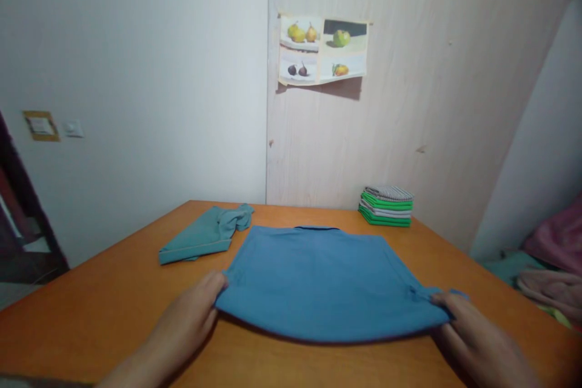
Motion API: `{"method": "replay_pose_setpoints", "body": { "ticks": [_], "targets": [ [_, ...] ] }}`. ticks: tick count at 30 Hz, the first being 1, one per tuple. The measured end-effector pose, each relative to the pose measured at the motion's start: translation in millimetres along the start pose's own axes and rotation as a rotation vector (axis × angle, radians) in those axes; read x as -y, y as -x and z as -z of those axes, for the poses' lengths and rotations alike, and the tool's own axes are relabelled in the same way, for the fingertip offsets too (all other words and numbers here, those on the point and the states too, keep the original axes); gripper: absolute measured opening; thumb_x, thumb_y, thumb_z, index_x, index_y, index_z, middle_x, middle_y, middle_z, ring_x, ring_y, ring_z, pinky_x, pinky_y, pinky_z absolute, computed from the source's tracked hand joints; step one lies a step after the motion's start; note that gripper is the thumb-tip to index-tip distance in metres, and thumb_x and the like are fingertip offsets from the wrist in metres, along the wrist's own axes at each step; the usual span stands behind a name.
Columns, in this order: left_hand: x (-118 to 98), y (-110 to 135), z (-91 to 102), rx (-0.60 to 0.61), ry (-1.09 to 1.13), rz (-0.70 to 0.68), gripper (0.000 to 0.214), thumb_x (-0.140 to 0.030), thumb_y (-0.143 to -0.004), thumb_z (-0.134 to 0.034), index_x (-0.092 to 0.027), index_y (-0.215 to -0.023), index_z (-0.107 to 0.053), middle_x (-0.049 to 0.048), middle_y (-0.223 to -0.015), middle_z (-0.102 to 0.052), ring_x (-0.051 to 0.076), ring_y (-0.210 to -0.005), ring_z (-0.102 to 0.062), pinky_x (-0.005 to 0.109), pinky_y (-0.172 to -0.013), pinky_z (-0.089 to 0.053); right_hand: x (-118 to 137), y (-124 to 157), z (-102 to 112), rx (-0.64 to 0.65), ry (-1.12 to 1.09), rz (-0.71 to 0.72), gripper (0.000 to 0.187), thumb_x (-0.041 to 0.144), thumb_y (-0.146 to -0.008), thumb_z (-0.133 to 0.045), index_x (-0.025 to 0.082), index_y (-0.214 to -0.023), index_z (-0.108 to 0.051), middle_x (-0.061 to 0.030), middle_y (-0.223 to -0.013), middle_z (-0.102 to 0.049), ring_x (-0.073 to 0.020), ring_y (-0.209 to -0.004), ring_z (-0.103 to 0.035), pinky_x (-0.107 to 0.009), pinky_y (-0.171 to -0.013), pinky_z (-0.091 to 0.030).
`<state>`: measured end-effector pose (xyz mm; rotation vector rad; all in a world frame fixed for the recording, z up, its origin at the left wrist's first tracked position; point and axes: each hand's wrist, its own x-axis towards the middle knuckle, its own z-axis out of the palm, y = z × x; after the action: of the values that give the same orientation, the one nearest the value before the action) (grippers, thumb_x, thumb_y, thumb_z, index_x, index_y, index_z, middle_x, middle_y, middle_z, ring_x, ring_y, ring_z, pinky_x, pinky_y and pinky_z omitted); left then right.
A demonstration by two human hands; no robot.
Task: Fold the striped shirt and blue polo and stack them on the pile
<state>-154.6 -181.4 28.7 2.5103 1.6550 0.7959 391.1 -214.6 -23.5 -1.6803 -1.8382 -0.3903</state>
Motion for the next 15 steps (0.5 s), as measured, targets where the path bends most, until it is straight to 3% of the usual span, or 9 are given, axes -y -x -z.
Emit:
{"method": "replay_pose_setpoints", "body": {
  "ticks": [5, 10, 15],
  "targets": [
    [2.1, 27.6, -6.7, -0.003, 0.001, 0.000, 0.014, -0.017, -0.085, -0.044, -0.024, -0.093, -0.052, 0.0044, -0.093, -0.063, 0.023, -0.085, -0.063, 0.033, -0.075, -0.048, -14.6, 37.9, -9.5, 0.058, -0.041, -0.013, 0.035, 0.046, -0.088, -0.049, 0.025, -0.112, -0.062, -0.0099, -0.117, -0.070, -0.0294, -0.104, -0.070, -0.041, -0.087, -0.058],
    [10.1, 37.1, -10.8, -0.028, 0.005, -0.017, 0.013, -0.022, -0.084, -0.047, -0.026, -0.095, -0.055, 0.0045, -0.098, -0.065, 0.024, -0.090, -0.065, 0.035, -0.081, -0.051, -16.2, 42.3, -5.0, 0.112, -0.012, -0.046, 0.037, 0.043, -0.087, -0.046, 0.024, -0.116, -0.061, -0.0117, -0.127, -0.066, -0.0311, -0.117, -0.063, -0.048, -0.102, -0.049],
    [23.2, 45.4, -14.8, -0.050, -0.022, -0.015, 0.015, -0.026, -0.084, -0.048, -0.026, -0.096, -0.058, 0.0054, -0.104, -0.067, 0.026, -0.100, -0.065, 0.038, -0.089, -0.053, -8.8, 44.0, 11.1, 0.169, 0.076, -0.069, 0.034, 0.036, -0.087, -0.044, 0.024, -0.111, -0.065, -0.0115, -0.129, -0.065, -0.0307, -0.120, -0.060, -0.048, -0.106, -0.044]
  ]
}}
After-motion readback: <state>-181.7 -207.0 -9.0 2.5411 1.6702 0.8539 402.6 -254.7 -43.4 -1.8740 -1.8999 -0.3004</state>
